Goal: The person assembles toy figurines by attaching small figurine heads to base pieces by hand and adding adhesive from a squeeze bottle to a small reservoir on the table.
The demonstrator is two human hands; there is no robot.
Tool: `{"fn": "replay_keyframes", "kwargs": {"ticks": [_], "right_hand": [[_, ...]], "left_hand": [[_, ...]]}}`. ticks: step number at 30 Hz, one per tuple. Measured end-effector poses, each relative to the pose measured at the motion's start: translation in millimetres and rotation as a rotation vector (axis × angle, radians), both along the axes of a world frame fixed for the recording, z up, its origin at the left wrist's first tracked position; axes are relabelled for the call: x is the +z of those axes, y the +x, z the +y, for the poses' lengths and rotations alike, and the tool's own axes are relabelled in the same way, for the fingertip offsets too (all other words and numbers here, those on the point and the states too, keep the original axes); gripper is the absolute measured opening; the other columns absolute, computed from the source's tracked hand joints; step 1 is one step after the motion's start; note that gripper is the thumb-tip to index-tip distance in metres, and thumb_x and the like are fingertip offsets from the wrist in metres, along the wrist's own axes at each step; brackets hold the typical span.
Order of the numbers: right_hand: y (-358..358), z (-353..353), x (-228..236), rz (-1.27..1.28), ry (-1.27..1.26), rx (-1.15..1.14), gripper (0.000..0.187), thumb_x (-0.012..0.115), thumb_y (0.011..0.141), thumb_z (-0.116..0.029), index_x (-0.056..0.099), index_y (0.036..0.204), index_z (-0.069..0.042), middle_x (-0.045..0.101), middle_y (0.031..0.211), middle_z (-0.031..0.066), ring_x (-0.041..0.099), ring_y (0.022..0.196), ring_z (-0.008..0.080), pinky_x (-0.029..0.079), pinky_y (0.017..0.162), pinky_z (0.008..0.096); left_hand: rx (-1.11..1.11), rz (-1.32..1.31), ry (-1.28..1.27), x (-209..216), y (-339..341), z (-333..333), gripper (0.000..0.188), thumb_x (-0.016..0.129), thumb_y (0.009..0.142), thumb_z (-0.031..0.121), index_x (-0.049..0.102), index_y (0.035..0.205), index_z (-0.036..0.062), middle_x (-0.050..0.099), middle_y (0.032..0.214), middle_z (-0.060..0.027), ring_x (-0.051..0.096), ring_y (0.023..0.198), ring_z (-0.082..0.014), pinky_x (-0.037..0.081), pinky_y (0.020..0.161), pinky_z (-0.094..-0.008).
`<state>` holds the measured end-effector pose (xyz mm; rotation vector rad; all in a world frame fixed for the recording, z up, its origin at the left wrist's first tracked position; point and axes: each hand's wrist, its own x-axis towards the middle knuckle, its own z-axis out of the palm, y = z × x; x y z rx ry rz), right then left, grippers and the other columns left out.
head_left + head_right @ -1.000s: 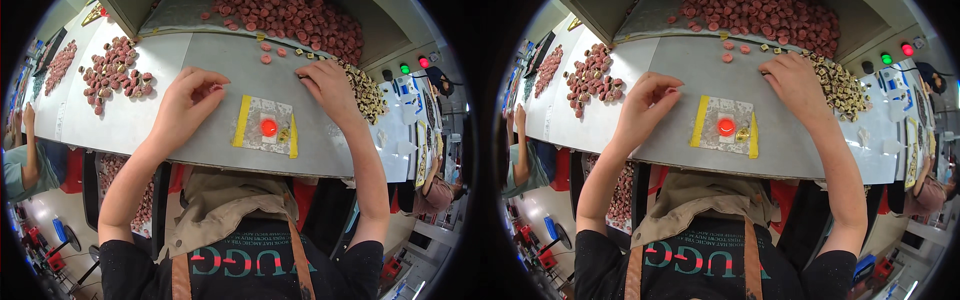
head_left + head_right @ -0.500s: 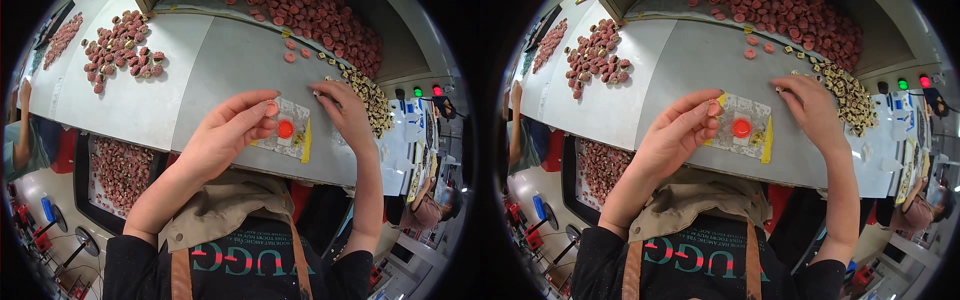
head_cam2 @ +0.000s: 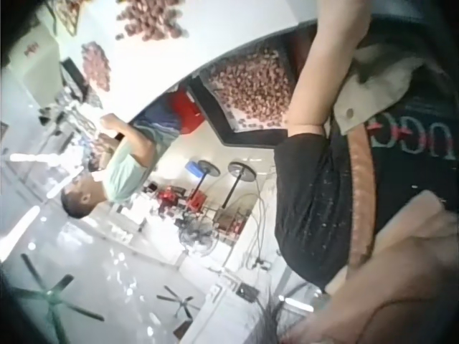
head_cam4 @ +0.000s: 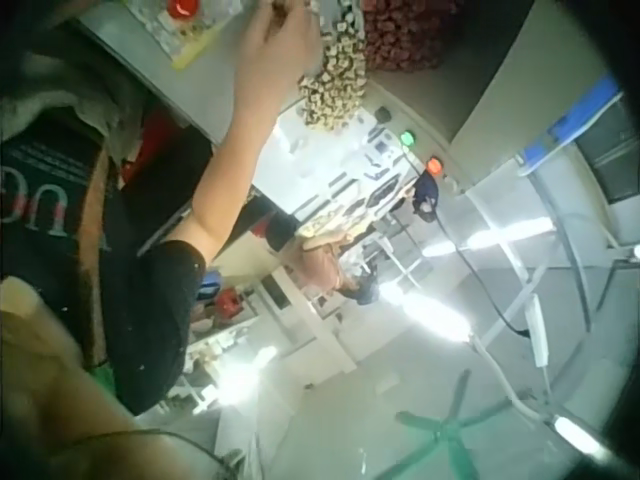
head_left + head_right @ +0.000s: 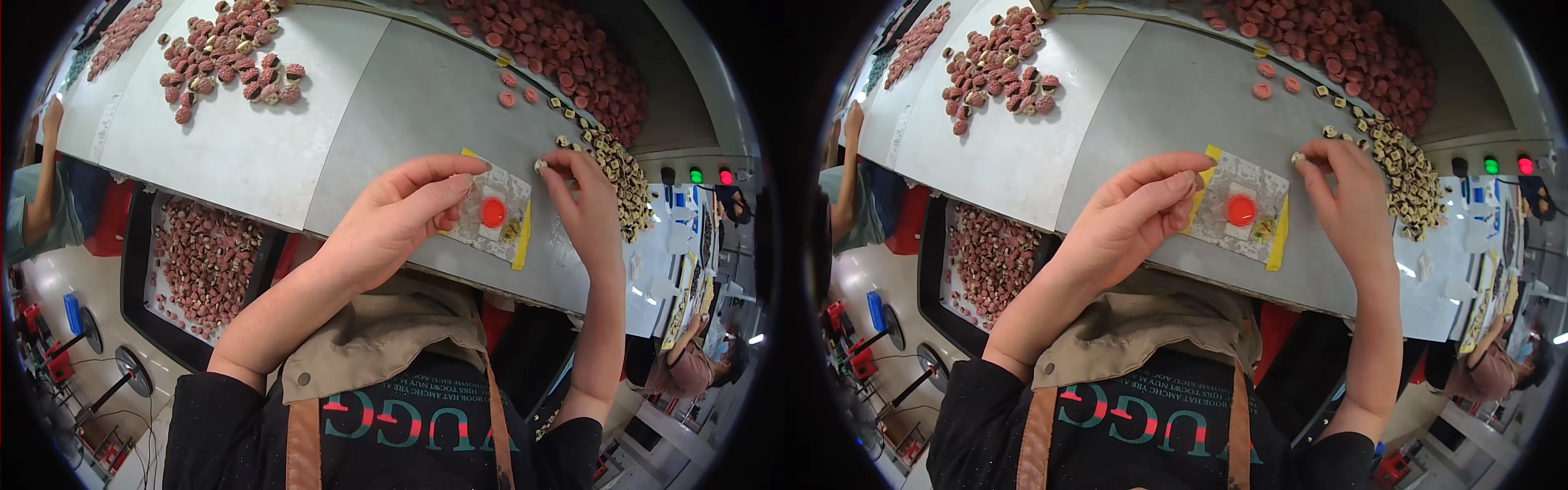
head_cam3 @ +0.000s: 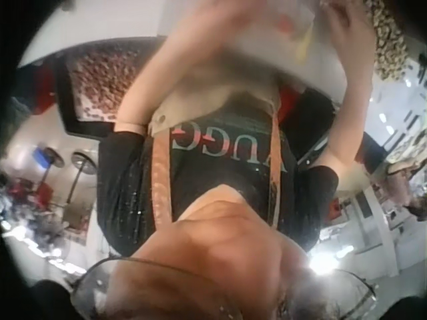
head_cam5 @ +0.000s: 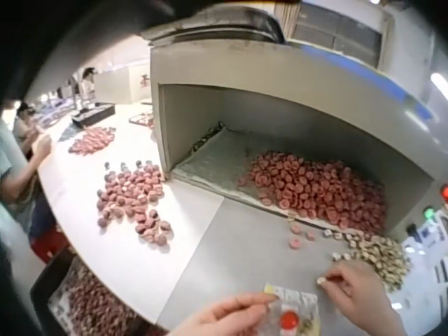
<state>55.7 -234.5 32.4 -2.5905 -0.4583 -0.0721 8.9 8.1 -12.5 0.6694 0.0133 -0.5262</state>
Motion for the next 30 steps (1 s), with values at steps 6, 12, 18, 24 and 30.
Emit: {"fn": "replay_keyframes", "kwargs": {"ticks": [6, 12, 18, 24, 30], "right_hand": [[-37.0, 20.9, 17.5, 0.025, 0.020, 0.146, 0.017, 0.063, 0.084, -0.006, 0.064, 0.101, -0.003, 0.062, 0.090, 0.0092, 0.059, 0.084, 0.0258, 0.047, 0.073, 0.0344], [-36.2, 27.7, -20.6, -0.204, -0.029, 0.182, 0.008, 0.058, 0.079, -0.011, 0.059, 0.085, -0.005, 0.057, 0.087, 0.0106, 0.056, 0.088, 0.0293, 0.047, 0.079, 0.0388], [-44.7, 30.1, -24.0, -0.269, -0.057, 0.133, 0.009, 0.057, 0.078, -0.011, 0.058, 0.084, -0.004, 0.056, 0.090, 0.0096, 0.055, 0.090, 0.0285, 0.047, 0.082, 0.0385], [-41.3, 32.3, -31.8, -0.274, 0.114, 0.192, 0.009, 0.058, 0.080, -0.012, 0.060, 0.086, -0.005, 0.057, 0.090, 0.0100, 0.056, 0.091, 0.0293, 0.047, 0.082, 0.0386], [-44.2, 35.4, -22.4, -0.199, 0.006, 0.117, 0.013, 0.065, 0.080, -0.003, 0.061, 0.092, -0.003, 0.055, 0.086, 0.0113, 0.056, 0.087, 0.0306, 0.046, 0.077, 0.0397]], "left_hand": [[0.035, 0.054, 0.015, 9.6, 4.4, -11.6, 0.037, 0.055, 0.098, 0.014, 0.052, 0.132, -0.0008, 0.062, 0.109, -0.0036, 0.058, 0.096, -0.0103, 0.046, 0.087, -0.0246], [0.141, -0.006, 0.170, -12.2, 3.9, -4.8, 0.041, 0.058, 0.096, 0.010, 0.048, 0.135, -0.0010, 0.060, 0.116, -0.0058, 0.056, 0.097, -0.0097, 0.044, 0.085, -0.0228], [0.150, -0.032, 0.082, -15.0, 8.5, 0.4, 0.042, 0.057, 0.096, 0.010, 0.047, 0.135, 0.0002, 0.059, 0.116, -0.0058, 0.056, 0.097, -0.0108, 0.045, 0.086, -0.0229], [0.097, -0.098, 0.121, -13.9, -0.4, 6.7, 0.039, 0.055, 0.098, 0.013, 0.047, 0.134, -0.0008, 0.060, 0.116, -0.0090, 0.057, 0.100, -0.0135, 0.046, 0.089, -0.0260], [0.013, 0.003, 0.057, -9.0, 5.6, 1.3, 0.038, 0.054, 0.099, 0.015, 0.049, 0.134, -0.0006, 0.062, 0.112, -0.0058, 0.059, 0.099, -0.0128, 0.047, 0.089, -0.0252]]}}
